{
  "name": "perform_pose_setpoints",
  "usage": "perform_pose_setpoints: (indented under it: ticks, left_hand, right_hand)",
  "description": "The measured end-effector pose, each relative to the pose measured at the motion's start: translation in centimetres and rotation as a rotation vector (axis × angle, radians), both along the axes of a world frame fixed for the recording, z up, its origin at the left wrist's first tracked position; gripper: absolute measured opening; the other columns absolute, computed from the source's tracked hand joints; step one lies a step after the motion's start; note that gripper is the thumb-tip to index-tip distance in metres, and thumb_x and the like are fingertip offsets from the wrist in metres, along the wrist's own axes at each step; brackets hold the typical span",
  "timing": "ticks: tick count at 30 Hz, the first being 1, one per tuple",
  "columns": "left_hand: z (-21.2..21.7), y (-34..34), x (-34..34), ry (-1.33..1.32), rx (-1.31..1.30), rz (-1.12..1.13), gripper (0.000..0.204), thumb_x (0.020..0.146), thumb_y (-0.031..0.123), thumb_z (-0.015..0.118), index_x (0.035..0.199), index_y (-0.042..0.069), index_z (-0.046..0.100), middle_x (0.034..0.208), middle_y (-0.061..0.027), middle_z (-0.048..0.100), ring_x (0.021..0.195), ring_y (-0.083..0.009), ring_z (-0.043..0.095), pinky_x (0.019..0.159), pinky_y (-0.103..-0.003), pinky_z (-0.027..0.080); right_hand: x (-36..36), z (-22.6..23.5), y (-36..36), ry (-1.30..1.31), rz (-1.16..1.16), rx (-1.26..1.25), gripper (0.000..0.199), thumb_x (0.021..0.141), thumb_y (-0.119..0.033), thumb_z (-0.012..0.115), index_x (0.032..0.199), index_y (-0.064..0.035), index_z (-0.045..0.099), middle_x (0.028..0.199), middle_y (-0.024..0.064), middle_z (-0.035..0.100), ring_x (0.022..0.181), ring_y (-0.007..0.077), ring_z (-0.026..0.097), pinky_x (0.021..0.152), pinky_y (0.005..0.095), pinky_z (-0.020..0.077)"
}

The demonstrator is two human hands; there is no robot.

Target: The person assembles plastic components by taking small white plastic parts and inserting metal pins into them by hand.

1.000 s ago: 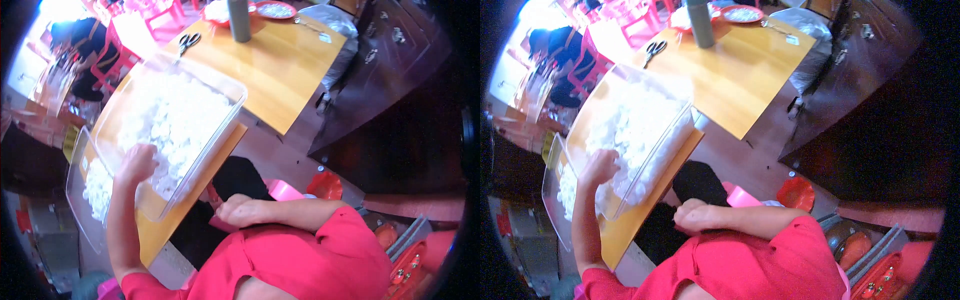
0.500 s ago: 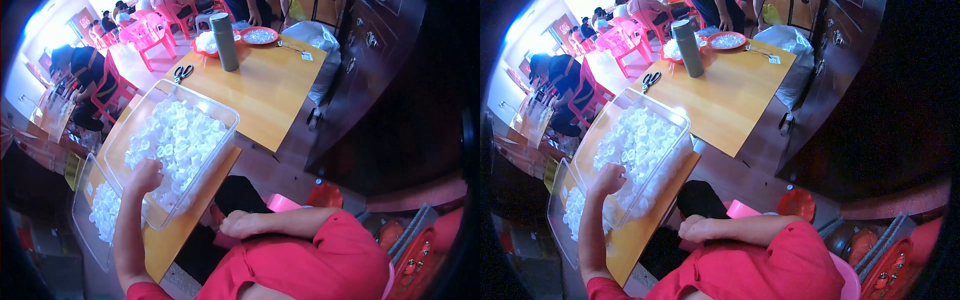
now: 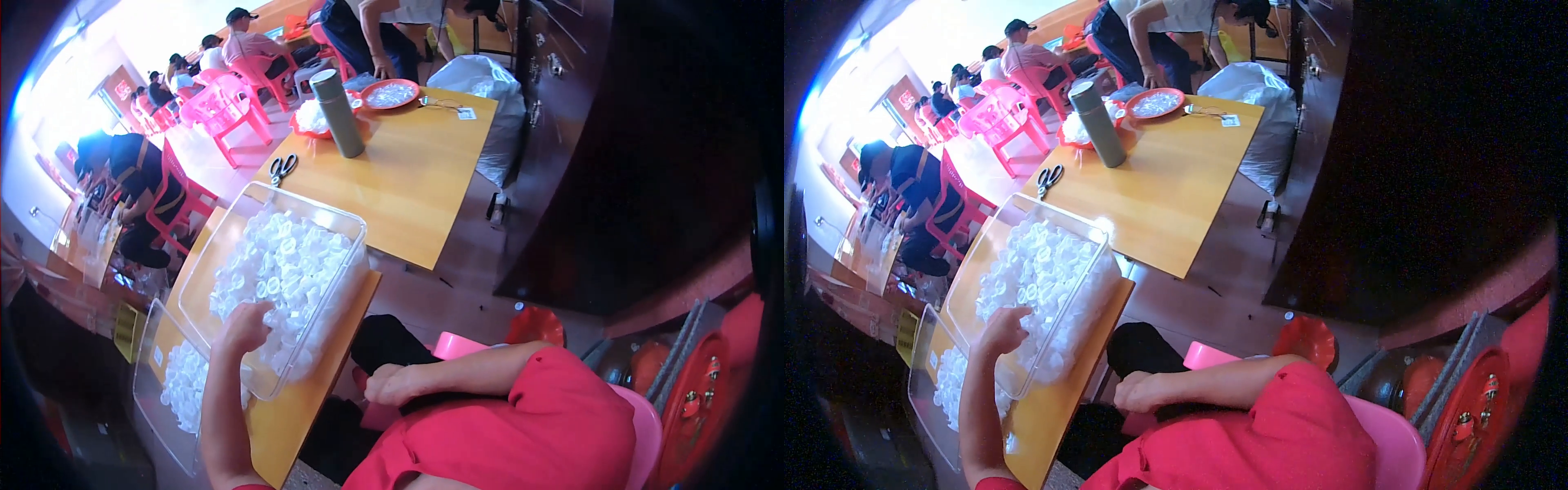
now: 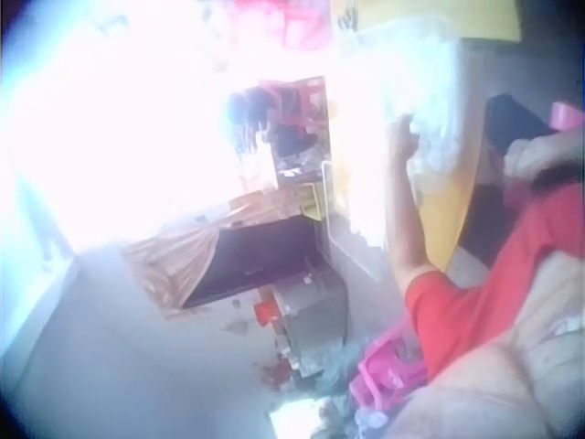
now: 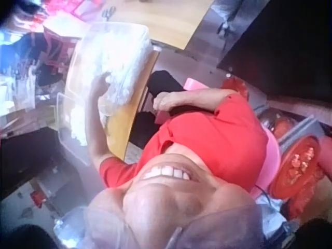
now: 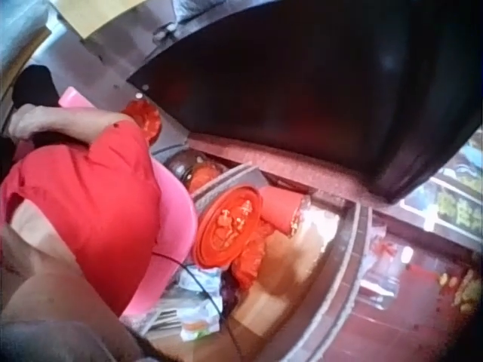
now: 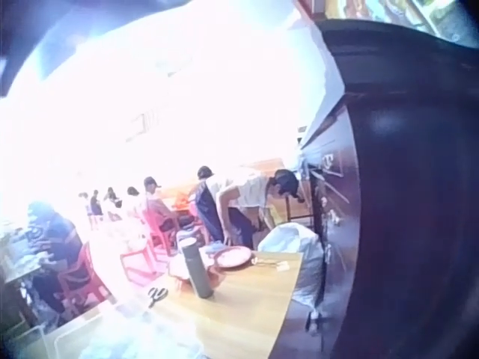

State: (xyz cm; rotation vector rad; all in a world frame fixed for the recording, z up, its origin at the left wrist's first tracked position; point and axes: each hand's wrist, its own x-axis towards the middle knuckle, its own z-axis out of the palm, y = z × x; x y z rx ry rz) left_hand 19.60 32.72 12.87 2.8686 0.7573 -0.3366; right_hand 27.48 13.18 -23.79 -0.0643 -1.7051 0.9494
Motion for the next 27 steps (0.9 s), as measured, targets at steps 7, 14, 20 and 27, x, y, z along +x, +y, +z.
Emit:
perform_pose_setpoints:
  ticks: [7, 14, 20, 27]
  left_hand:
    - [1.0, -0.9, 0.0, -0.234, -0.055, 0.153, 0.024, 0.070, 0.003, 0.062, 0.094, 0.003, 0.069, 0.087, -0.0238, 0.065, 0.083, -0.0375, 0.063, 0.075, -0.041, 0.050]
    - [2.0, -3.5, -2.2, -0.656, -0.048, 0.120, 0.020, 0.076, -0.005, 0.061, 0.096, -0.003, 0.063, 0.084, -0.0143, 0.062, 0.075, -0.0260, 0.061, 0.069, -0.032, 0.049]
    - [2.0, -10.1, -7.4, -1.300, -0.242, 0.340, 0.024, 0.081, -0.014, 0.055, 0.104, -0.006, 0.058, 0.093, -0.0109, 0.060, 0.085, -0.0191, 0.060, 0.076, -0.027, 0.048]
    - [-1.9, -19.8, -12.6, -1.645, -0.871, 0.587, 0.015, 0.088, 0.003, 0.057, 0.101, -0.002, 0.056, 0.094, -0.0173, 0.060, 0.081, -0.0219, 0.061, 0.066, -0.028, 0.048]
  right_hand:
    - [2.3, 8.7, -2.1, -1.051, -0.239, -0.437, 0.007, 0.064, -0.018, 0.064, 0.059, -0.0155, 0.067, 0.063, 0.0073, 0.066, 0.065, 0.0254, 0.067, 0.055, 0.0400, 0.0521]
    - [2.4, 11.6, -2.8, -1.284, -0.246, -0.282, 0.015, 0.075, -0.014, 0.056, 0.077, -0.0084, 0.070, 0.078, 0.0144, 0.068, 0.080, 0.0283, 0.068, 0.066, 0.0404, 0.0538]
    - [2.3, 12.0, -3.8, -1.021, -0.427, -0.468, 0.016, 0.076, -0.020, 0.062, 0.067, -0.0097, 0.054, 0.064, 0.0115, 0.056, 0.059, 0.0313, 0.051, 0.053, 0.0424, 0.0383]
    - [3.1, 23.6, -4.8, -1.245, -0.411, -0.485, 0.015, 0.082, -0.013, 0.051, 0.088, -0.0071, 0.063, 0.082, 0.0185, 0.065, 0.082, 0.0364, 0.065, 0.068, 0.0442, 0.0500]
